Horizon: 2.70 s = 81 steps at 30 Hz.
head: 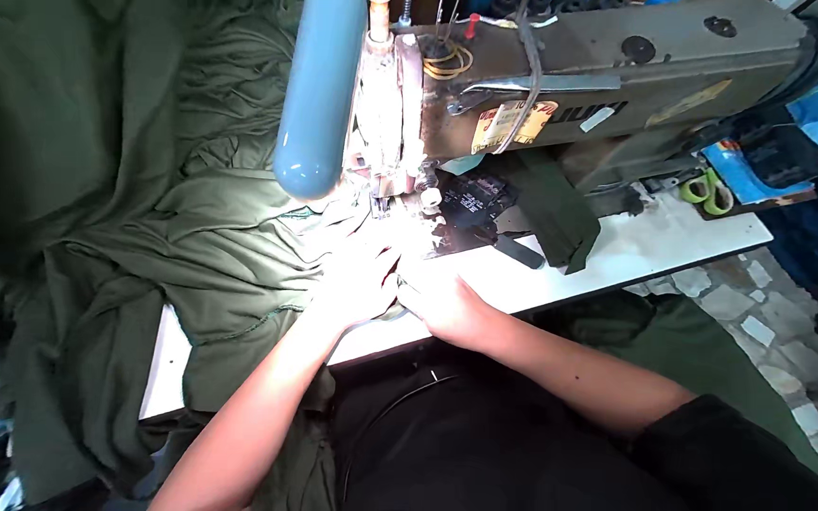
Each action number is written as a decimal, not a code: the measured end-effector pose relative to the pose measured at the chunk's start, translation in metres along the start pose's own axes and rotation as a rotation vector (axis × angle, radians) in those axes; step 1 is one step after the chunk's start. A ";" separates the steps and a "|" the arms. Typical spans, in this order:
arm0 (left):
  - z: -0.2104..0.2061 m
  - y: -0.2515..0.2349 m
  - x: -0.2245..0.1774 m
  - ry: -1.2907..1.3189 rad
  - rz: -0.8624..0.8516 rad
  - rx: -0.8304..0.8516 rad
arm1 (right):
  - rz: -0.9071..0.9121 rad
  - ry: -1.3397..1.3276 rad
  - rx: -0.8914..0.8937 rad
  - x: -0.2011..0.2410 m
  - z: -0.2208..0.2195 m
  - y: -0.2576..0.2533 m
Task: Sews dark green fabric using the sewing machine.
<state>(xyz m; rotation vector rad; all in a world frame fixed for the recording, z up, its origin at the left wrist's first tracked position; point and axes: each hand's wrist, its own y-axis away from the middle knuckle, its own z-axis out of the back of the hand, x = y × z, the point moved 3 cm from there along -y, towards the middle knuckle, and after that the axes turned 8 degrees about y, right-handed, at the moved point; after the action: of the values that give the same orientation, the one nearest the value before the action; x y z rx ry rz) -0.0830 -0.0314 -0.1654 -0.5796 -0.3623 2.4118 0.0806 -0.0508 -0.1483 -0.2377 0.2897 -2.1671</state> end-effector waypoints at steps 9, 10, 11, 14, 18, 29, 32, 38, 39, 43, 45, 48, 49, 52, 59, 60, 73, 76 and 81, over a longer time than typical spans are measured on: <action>0.004 0.005 -0.019 0.030 0.036 0.012 | -0.035 -0.050 -0.064 -0.009 -0.008 -0.007; 0.002 0.009 -0.023 0.041 0.044 -0.002 | -0.038 -0.048 -0.069 -0.011 -0.009 -0.008; 0.002 0.011 -0.025 0.046 0.047 -0.013 | -0.039 -0.034 -0.078 -0.012 -0.010 -0.009; 0.001 0.010 -0.021 0.054 0.054 -0.008 | -0.031 0.024 -0.079 -0.016 -0.017 -0.011; -0.001 0.004 -0.012 0.037 0.046 -0.024 | -0.051 0.046 -0.060 -0.024 -0.019 -0.018; -0.003 -0.016 0.013 -0.013 0.105 -0.009 | -0.184 0.005 0.088 -0.041 -0.021 -0.044; 0.000 -0.022 0.013 -0.019 0.208 0.075 | -0.186 0.002 0.073 -0.045 -0.024 -0.048; 0.001 -0.031 0.016 -0.034 0.274 0.054 | -0.241 -0.023 -0.050 -0.055 -0.032 -0.055; 0.001 -0.032 0.017 -0.043 0.283 0.051 | -0.265 -0.038 -0.025 -0.057 -0.032 -0.056; 0.001 -0.035 0.016 -0.059 0.303 0.103 | -0.244 -0.171 -0.112 -0.065 -0.002 -0.024; -0.001 -0.037 0.016 -0.112 0.278 0.094 | -0.247 -0.147 -0.304 -0.086 0.034 0.014; -0.005 -0.037 0.018 -0.112 0.288 0.126 | -0.530 0.094 -0.514 -0.152 0.082 0.077; -0.007 -0.034 0.020 -0.116 0.291 0.128 | -0.665 0.149 -0.524 -0.176 0.088 0.096; -0.001 -0.035 0.012 -0.127 0.308 0.118 | -0.831 0.228 -0.439 -0.218 0.063 0.135; -0.011 -0.030 0.022 -0.161 0.257 0.071 | -0.735 0.296 -0.539 -0.223 0.035 0.146; -0.009 -0.032 0.020 -0.155 0.281 0.101 | -0.757 0.306 -0.508 -0.222 0.035 0.146; -0.003 -0.031 0.014 -0.121 0.297 0.114 | -0.749 0.352 -0.531 -0.221 0.066 0.147; -0.007 -0.030 0.017 -0.152 0.295 0.115 | -0.794 0.446 -0.659 -0.245 0.121 0.142; -0.010 -0.030 0.019 -0.143 0.351 0.148 | -1.075 0.225 -0.579 -0.325 0.221 0.108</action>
<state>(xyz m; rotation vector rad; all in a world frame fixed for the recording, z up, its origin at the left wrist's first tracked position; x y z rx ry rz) -0.0765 0.0044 -0.1682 -0.4342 -0.1467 2.7974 0.4099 0.1287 0.0105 -0.5694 1.1270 -3.1186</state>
